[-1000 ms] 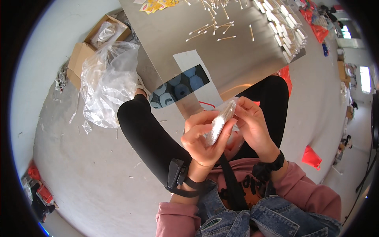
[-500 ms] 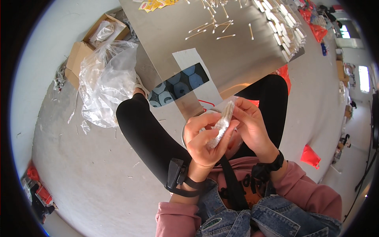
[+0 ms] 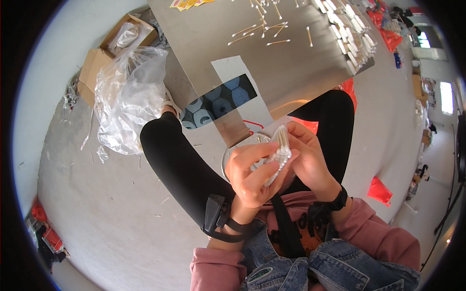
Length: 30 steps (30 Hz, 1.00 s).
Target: Manually counting and packaging cotton swabs into small plastic bags.
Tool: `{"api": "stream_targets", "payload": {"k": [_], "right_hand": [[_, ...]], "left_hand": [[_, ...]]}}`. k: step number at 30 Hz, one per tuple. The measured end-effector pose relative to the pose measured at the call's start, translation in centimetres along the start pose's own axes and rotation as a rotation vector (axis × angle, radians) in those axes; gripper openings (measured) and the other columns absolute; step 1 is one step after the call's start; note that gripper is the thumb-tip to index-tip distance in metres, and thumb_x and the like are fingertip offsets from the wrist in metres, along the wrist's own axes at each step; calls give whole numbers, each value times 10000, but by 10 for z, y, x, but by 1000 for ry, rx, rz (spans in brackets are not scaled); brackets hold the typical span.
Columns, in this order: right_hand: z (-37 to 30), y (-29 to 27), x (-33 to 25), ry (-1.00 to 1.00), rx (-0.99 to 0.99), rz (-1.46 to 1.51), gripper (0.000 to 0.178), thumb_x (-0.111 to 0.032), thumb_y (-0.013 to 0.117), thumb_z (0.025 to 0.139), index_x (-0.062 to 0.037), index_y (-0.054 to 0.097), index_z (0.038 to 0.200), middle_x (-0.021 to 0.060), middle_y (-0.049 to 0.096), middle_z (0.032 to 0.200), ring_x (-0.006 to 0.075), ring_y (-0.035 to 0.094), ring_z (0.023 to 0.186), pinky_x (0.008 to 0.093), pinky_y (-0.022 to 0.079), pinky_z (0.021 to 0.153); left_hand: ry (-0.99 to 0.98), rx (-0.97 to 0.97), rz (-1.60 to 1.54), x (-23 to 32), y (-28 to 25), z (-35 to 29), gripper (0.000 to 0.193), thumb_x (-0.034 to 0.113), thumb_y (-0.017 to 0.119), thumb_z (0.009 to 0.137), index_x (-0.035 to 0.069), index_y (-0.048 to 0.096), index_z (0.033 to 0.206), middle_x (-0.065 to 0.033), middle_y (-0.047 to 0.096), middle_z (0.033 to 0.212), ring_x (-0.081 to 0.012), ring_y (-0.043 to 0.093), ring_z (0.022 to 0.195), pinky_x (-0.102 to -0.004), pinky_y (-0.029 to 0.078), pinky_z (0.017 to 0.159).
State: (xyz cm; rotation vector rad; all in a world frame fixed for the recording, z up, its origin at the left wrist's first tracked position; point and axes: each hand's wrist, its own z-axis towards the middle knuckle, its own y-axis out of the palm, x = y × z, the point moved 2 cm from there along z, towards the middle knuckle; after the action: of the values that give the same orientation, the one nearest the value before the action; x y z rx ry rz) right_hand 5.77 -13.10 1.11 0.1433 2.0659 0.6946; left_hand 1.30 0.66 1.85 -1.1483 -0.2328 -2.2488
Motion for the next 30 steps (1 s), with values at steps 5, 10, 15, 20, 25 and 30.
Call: {"api": "stream_targets", "payload": {"k": [5,10,15,20,25,30], "right_hand": [[-4,-3,0,-135,79,-139,125,-83,603,974,-6,622,1070,38,658,986,92,600,914,247,471,839],[-9,7,-7,-287,171,-285,110,-42,617,953,10,629,1050,45,656,991,94,584,888,256,471,822],[-15,11,-15,-440,132,-507,128,-21,594,957,25,659,1057,59,667,976,109,596,833,267,485,769],[-10,20,-35,-759,56,-1071,178,58,662,845,10,693,1013,94,648,883,150,601,773,274,485,687],[-5,35,-45,-947,73,-1187,208,58,712,781,-14,686,974,88,646,871,171,604,732,263,484,644],[-10,38,-47,-801,105,-1058,208,61,709,772,-16,658,958,90,677,931,190,639,780,272,500,666]], "left_hand": [[-115,36,-27,-3,1,0,513,55,851,763,87,439,1067,-162,625,1035,-197,614,842,-276,495,695],[-331,223,-264,-10,7,-2,402,26,752,858,56,415,1076,-164,581,1047,-190,587,933,-289,504,820],[-641,339,-519,-26,7,-6,374,17,744,866,46,454,1101,-114,589,1032,-168,600,924,-264,498,803],[-919,413,-893,-36,10,-8,234,21,658,938,73,498,1099,-60,591,1024,-114,583,868,-236,478,767],[-923,368,-932,-37,9,-8,148,118,591,994,108,500,1111,-62,629,1004,-150,620,905,-292,511,811],[-801,302,-900,-38,8,-6,191,137,608,987,101,498,1138,-120,606,1109,-179,612,982,-339,515,870]]}}
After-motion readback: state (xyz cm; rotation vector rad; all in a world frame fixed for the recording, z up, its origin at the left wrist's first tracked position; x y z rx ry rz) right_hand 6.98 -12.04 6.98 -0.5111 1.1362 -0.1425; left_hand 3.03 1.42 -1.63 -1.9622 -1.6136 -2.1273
